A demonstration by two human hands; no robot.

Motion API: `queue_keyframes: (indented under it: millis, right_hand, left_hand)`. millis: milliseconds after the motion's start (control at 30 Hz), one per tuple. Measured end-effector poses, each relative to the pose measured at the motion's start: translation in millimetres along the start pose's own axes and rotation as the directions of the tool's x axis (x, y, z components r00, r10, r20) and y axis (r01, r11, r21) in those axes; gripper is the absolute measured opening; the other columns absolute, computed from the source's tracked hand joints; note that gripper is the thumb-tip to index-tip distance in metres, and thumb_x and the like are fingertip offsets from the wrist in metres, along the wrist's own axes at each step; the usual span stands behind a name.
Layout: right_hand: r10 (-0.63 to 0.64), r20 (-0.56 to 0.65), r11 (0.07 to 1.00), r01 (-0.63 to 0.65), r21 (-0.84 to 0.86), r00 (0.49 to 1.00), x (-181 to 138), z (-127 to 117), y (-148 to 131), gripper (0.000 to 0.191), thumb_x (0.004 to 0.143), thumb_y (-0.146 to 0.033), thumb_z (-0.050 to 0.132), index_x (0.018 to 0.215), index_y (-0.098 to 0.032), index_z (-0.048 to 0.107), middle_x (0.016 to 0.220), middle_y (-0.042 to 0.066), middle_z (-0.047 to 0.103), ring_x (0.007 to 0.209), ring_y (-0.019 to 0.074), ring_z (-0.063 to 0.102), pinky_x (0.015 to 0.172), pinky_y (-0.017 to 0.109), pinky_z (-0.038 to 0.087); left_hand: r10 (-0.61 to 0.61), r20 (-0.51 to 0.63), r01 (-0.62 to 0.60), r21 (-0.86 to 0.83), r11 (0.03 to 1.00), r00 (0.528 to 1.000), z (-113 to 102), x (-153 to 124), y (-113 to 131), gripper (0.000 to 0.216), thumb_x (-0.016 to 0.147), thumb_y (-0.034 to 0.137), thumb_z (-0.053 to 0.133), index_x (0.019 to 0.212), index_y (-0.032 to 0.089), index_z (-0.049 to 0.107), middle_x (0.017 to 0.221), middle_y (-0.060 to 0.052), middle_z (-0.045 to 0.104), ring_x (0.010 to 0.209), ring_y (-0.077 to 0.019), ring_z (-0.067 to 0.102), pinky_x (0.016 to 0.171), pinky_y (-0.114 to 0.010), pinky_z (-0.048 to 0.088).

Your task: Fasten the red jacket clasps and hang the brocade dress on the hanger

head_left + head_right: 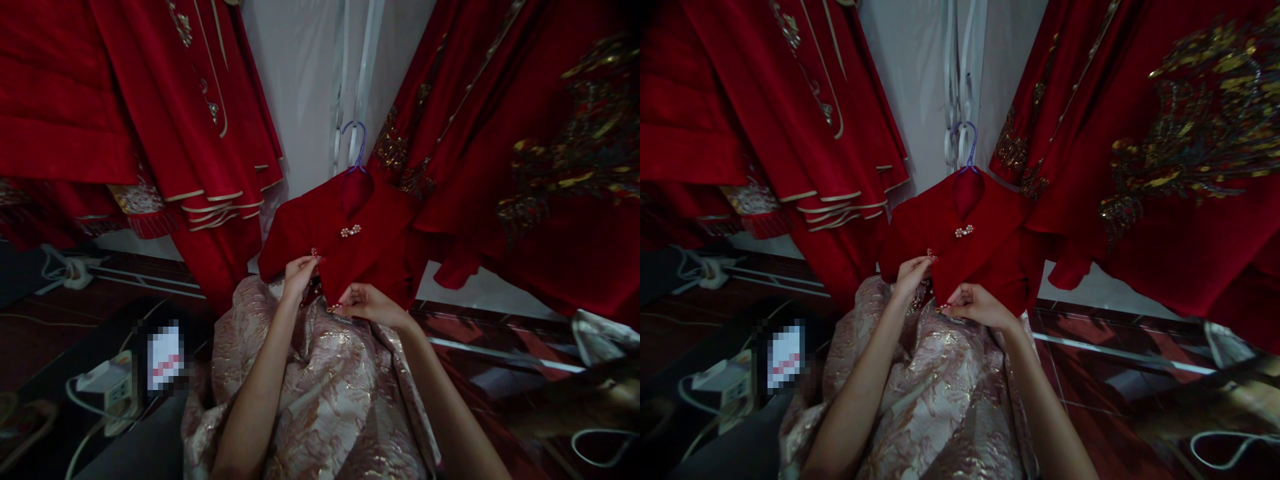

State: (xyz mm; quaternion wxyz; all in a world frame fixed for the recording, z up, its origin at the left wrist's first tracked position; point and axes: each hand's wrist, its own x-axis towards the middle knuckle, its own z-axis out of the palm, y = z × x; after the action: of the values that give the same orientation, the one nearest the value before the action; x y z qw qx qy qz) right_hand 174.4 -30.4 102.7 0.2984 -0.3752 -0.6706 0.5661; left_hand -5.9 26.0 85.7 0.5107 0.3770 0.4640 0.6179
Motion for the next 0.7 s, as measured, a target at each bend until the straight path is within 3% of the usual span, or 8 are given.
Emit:
queue_keyframes:
  millis: [67,167,267,367,433,500,600,700]
  right_hand:
    - [-0.011,0.011,1.000,0.011,-0.002,1.000,-1,-3,0,0.028,0.063,-0.033,0.075,0.077,-0.015,0.058,0.072,0.000,0.065,0.064,0.0089,0.059,0.065,0.024,0.049]
    - [-0.013,0.072,1.000,0.014,-0.008,0.997,-8,-12,-2,0.027,0.065,-0.032,0.073,0.078,-0.015,0.058,0.075,0.001,0.065,0.068,0.0095,0.060,0.068,0.025,0.049]
    - [0.025,0.163,0.999,-0.021,-0.029,0.986,-22,-27,-10,0.026,0.066,-0.033,0.072,0.077,-0.015,0.057,0.076,0.001,0.065,0.069,0.0103,0.060,0.066,0.024,0.049]
    - [0.076,0.186,0.996,-0.067,-0.058,0.980,-40,-43,-19,0.026,0.066,-0.032,0.072,0.077,-0.016,0.055,0.074,0.002,0.065,0.067,0.0104,0.060,0.062,0.023,0.048]
    - [0.091,0.175,0.995,-0.081,-0.060,0.980,-50,-50,-23,0.026,0.066,-0.032,0.072,0.077,-0.016,0.054,0.075,0.002,0.065,0.069,0.0107,0.061,0.063,0.023,0.048]
    - [0.089,0.167,0.996,-0.083,-0.045,0.982,-57,-56,-26,0.026,0.067,-0.031,0.072,0.077,-0.016,0.054,0.076,0.002,0.066,0.071,0.0114,0.062,0.064,0.023,0.048]
    - [0.075,0.167,0.997,-0.073,-0.022,0.983,-63,-61,-27,0.023,0.068,-0.029,0.070,0.077,-0.016,0.053,0.078,0.003,0.067,0.074,0.0121,0.063,0.065,0.024,0.048]
    - [0.049,0.165,0.999,-0.045,-0.029,0.985,-65,-63,-28,0.021,0.069,-0.026,0.070,0.078,-0.016,0.053,0.079,0.003,0.067,0.073,0.0109,0.063,0.064,0.022,0.047]
  left_hand:
    - [0.001,0.016,-0.002,0.032,0.999,1.000,1,-2,2,0.030,0.065,0.037,0.071,0.080,0.012,0.067,0.084,-0.007,0.071,0.072,-0.0135,0.064,0.066,-0.024,0.050]
    - [-0.043,0.155,0.017,0.161,0.987,0.987,5,-6,10,0.037,0.069,0.047,0.066,0.079,0.011,0.067,0.080,-0.007,0.070,0.065,-0.0132,0.061,0.060,-0.024,0.049]
    - [0.115,0.305,-0.210,0.301,0.930,0.945,18,-6,26,0.037,0.075,0.048,0.060,0.076,0.011,0.066,0.076,-0.006,0.067,0.065,-0.0128,0.059,0.060,-0.024,0.047]
    - [0.402,0.443,-0.578,0.397,0.713,0.801,39,0,49,0.027,0.080,0.037,0.057,0.094,0.015,0.065,0.083,-0.005,0.064,0.070,-0.0118,0.057,0.066,-0.023,0.046]
    - [0.470,0.561,-0.728,0.453,0.515,0.681,52,5,65,0.028,0.083,0.032,0.055,0.106,0.018,0.061,0.089,-0.005,0.060,0.075,-0.0127,0.056,0.071,-0.025,0.045]
    - [0.455,0.660,-0.801,0.510,0.313,0.597,63,9,78,0.026,0.084,0.030,0.053,0.105,0.018,0.062,0.090,-0.006,0.057,0.082,-0.0157,0.054,0.078,-0.029,0.044]
    - [0.371,0.758,-0.828,0.557,0.058,0.536,74,15,91,0.019,0.083,0.028,0.055,0.093,0.015,0.065,0.088,-0.008,0.054,0.092,-0.0215,0.050,0.087,-0.035,0.039]
    - [0.320,0.801,-0.829,0.554,-0.078,0.505,81,20,99,0.018,0.082,0.028,0.055,0.087,0.014,0.065,0.088,-0.009,0.053,0.097,-0.0245,0.047,0.090,-0.038,0.034]
